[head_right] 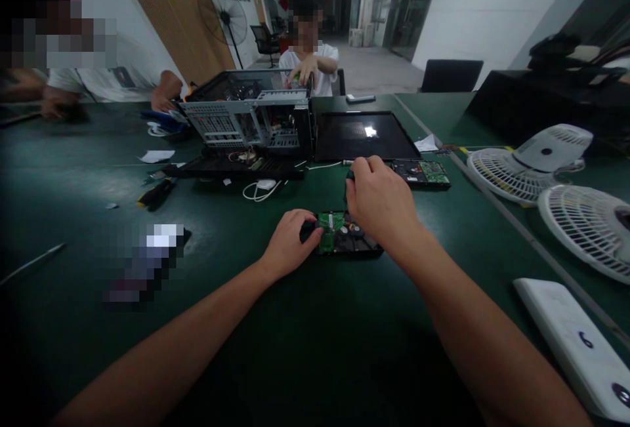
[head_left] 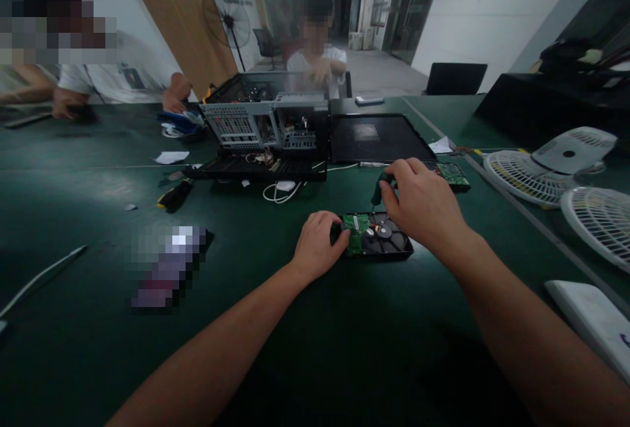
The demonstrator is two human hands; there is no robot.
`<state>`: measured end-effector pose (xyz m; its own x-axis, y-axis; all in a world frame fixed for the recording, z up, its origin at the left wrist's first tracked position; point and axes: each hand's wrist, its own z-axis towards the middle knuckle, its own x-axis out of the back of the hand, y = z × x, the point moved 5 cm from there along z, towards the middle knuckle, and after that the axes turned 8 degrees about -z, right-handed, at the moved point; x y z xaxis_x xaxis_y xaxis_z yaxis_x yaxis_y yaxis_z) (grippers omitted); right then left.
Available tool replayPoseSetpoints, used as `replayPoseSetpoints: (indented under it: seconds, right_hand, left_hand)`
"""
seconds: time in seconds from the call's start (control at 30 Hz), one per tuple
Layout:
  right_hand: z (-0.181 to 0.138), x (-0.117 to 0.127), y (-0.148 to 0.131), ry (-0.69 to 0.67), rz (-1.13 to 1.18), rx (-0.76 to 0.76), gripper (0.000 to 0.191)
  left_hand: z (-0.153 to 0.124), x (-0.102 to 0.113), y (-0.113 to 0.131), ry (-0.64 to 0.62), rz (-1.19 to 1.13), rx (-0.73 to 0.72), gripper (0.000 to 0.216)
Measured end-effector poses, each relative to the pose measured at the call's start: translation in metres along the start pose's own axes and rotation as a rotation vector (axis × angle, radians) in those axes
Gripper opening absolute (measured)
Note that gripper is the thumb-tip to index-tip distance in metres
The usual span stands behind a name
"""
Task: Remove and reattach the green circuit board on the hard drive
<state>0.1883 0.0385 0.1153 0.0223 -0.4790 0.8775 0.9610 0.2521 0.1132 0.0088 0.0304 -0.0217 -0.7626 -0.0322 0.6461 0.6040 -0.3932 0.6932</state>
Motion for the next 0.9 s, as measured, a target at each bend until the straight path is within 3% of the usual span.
replayPoseSetpoints:
  seconds: [0.47, 0.9]
  right_hand:
    - [0.0005, 0.0002, -0.0013, -0.019, 0.156, 0.03, 0.015]
    - [0.002, 0.0023, 0.003, -0.007, 0.08, 0.02, 0.021]
  left_hand:
    - [0.0005, -0.0002, -0.0001, -0.004, 0.004, -0.002, 0.018]
    - [0.0004, 0.0007, 0.0002, -0.012, 0.005, 0.012, 0.018]
